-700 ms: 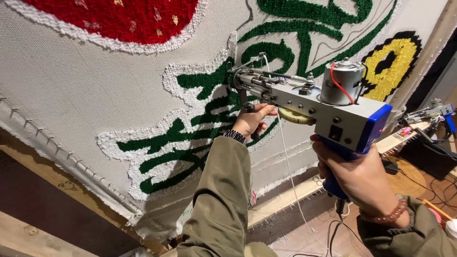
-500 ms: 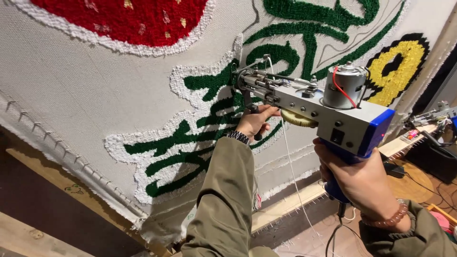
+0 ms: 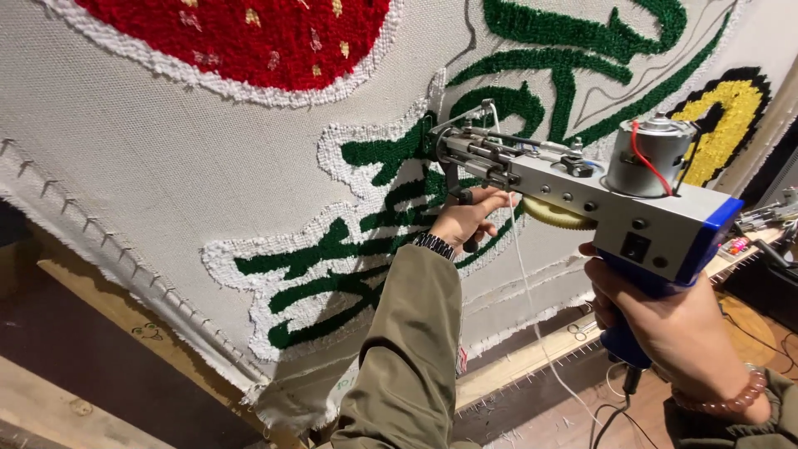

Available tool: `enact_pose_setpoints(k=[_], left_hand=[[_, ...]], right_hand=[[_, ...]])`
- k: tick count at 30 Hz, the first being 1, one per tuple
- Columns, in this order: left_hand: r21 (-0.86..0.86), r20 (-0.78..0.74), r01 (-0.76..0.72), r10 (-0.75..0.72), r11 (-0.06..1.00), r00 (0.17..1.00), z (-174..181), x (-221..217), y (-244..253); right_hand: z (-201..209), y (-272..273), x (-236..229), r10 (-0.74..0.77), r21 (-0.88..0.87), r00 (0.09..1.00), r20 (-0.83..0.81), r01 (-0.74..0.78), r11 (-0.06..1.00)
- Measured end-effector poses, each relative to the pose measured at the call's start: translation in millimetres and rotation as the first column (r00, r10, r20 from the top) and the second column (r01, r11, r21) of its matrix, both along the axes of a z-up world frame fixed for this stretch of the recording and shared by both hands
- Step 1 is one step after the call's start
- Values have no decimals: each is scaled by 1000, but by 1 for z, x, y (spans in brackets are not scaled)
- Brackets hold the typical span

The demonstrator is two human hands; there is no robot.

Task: Using a tufting gun to punch yarn into a canvas stretched on a frame to create a rug pattern.

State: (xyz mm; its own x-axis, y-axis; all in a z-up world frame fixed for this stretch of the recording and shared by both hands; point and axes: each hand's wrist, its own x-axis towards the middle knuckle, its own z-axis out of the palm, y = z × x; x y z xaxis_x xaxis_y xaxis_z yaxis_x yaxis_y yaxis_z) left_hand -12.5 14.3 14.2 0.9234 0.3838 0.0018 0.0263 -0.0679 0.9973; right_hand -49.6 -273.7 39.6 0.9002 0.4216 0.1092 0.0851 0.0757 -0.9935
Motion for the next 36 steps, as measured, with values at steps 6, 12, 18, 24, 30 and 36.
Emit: enact_pose_setpoints(k=[6, 12, 18, 24, 30, 36], left_hand=[[-61, 139, 142, -132, 988, 981, 14, 4, -20], [52, 24, 234, -236, 971, 972, 3, 14, -35], [-24, 153, 340, -332, 940, 931, 4, -1, -53], [-17, 119, 278, -274, 960, 954, 1, 4, -57], [69, 114, 249, -255, 966, 960, 13, 7, -56], [227, -67, 217, -207, 949, 976, 25, 4, -67]], right_hand=[[0, -17, 45, 121, 181, 991, 52, -128, 975], [7, -49, 57, 170, 189, 983, 73, -181, 965], [1, -68, 51, 159, 207, 981, 111, -179, 962], [-6, -78, 60, 222, 247, 962, 161, -257, 934], [0, -83, 66, 238, 205, 969, 62, -245, 947], [1, -83, 66, 222, 163, 971, 89, -234, 958]])
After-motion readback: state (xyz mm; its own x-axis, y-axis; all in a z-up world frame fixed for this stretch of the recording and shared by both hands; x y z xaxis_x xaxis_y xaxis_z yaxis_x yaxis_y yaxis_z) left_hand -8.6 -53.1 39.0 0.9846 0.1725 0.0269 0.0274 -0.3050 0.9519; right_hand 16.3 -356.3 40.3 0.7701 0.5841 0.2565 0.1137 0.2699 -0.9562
